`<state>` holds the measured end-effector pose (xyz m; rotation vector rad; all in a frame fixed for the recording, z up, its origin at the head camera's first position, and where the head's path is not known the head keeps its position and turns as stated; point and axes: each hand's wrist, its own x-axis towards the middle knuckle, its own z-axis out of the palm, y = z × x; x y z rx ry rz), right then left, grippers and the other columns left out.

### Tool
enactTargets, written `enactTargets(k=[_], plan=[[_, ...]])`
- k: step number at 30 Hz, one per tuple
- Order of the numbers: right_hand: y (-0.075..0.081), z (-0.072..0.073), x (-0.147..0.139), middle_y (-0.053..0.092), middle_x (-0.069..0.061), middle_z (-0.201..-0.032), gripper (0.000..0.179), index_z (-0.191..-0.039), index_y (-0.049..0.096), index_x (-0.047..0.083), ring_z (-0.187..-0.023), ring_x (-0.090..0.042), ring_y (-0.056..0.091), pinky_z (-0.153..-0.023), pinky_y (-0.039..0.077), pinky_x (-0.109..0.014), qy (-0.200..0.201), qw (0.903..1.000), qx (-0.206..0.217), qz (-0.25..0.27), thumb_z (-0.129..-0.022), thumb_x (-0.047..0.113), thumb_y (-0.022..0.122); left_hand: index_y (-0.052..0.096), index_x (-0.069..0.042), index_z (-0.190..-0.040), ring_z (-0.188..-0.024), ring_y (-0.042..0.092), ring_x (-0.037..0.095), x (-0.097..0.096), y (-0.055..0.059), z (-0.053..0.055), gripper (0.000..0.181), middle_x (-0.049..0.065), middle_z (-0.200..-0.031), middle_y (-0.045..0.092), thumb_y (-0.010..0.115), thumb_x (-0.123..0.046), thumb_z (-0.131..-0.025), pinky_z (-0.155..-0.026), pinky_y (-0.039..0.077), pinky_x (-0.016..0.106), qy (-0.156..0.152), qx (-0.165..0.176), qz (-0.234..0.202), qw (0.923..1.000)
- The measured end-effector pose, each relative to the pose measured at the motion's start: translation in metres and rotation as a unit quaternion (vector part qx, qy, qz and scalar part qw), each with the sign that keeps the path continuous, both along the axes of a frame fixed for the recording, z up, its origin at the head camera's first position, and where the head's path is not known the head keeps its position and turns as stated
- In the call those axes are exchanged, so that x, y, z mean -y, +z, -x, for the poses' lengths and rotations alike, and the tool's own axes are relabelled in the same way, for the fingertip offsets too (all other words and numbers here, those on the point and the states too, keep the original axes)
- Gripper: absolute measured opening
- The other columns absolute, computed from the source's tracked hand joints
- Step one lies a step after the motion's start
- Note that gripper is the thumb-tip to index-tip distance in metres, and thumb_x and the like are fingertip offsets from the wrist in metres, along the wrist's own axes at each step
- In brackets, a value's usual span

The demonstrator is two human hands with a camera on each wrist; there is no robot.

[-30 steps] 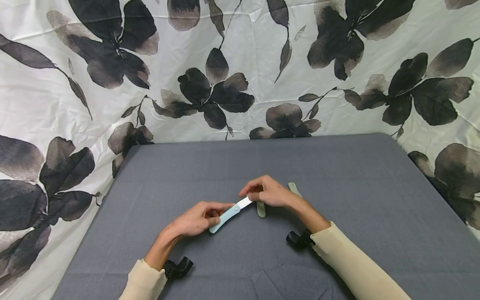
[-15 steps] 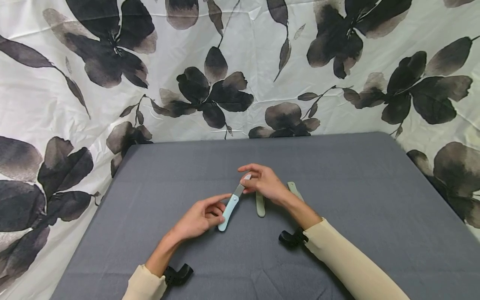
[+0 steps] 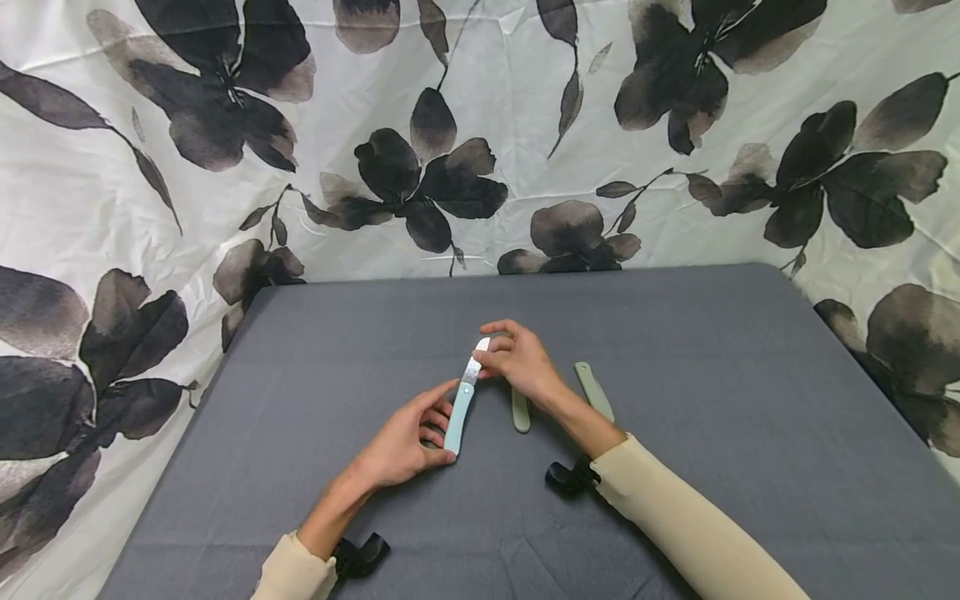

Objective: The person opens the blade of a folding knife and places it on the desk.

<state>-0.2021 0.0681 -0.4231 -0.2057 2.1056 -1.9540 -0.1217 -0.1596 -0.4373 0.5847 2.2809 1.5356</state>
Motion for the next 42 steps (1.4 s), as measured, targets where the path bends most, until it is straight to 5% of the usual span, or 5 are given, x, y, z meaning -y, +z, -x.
enactTargets(k=[12, 19, 26, 35, 42], plan=[[-0.003, 0.001, 0.006, 0.073, -0.028, -0.106, 0.031, -0.125, 0.057, -0.008, -0.072, -0.014, 0.073, -0.085, 0.063, -0.047, -0.035, 0.9993, -0.002, -0.009, -0.097, -0.003, 0.069, 0.047, -0.001, -0.154, -0.095, 0.065, 0.016, -0.005, 0.002, -0.003, 0.09, 0.014, -0.116, 0.064, 0.09, 0.004, -0.075, -0.078, 0.059, 0.025, 0.037, -0.054, 0.052, 0.9965], [-0.003, 0.005, 0.007, 0.074, -0.025, -0.108, 0.028, -0.121, 0.065, -0.006, -0.083, -0.016, 0.074, -0.081, 0.064, -0.041, -0.034, 0.9962, -0.038, -0.071, -0.094, -0.002, 0.072, 0.05, 0.0, -0.152, -0.094, 0.063, 0.019, -0.007, 0.002, -0.004, 0.088, 0.009, -0.115, 0.064, 0.092, -0.002, -0.075, -0.069, 0.053, 0.023, 0.046, -0.101, 0.112, 0.9876], [0.002, 0.005, 0.008, 0.076, -0.015, -0.111, 0.028, -0.125, 0.071, 0.003, -0.097, -0.025, 0.073, -0.076, 0.059, -0.031, -0.005, 0.9712, -0.103, -0.215, -0.097, 0.01, 0.073, 0.052, -0.001, -0.151, -0.093, 0.059, 0.016, -0.007, 0.001, -0.006, 0.087, 0.01, -0.117, 0.057, 0.094, -0.008, -0.074, -0.081, 0.05, 0.027, 0.064, -0.105, 0.145, 0.9818], [-0.001, 0.008, 0.014, 0.07, -0.016, -0.122, 0.039, -0.135, 0.067, -0.001, -0.113, -0.03, 0.068, -0.098, 0.056, -0.042, 0.058, 0.9342, -0.162, -0.313, -0.098, 0.013, 0.071, 0.053, -0.002, -0.15, -0.089, 0.053, 0.014, -0.006, 0.0, -0.006, 0.086, 0.007, -0.11, 0.053, 0.094, -0.015, -0.076, -0.081, 0.046, 0.025, 0.071, -0.092, 0.173, 0.9781], [0.001, 0.007, 0.016, 0.063, -0.017, -0.124, 0.045, -0.138, 0.065, 0.001, -0.112, -0.031, 0.061, -0.097, 0.053, -0.045, 0.085, 0.9086, -0.173, -0.37, -0.098, 0.018, 0.073, 0.05, -0.003, -0.153, -0.086, 0.049, 0.013, -0.004, 0.001, -0.006, 0.087, 0.005, -0.104, 0.05, 0.093, -0.017, -0.079, -0.077, 0.043, 0.024, 0.067, -0.072, 0.179, 0.979]])
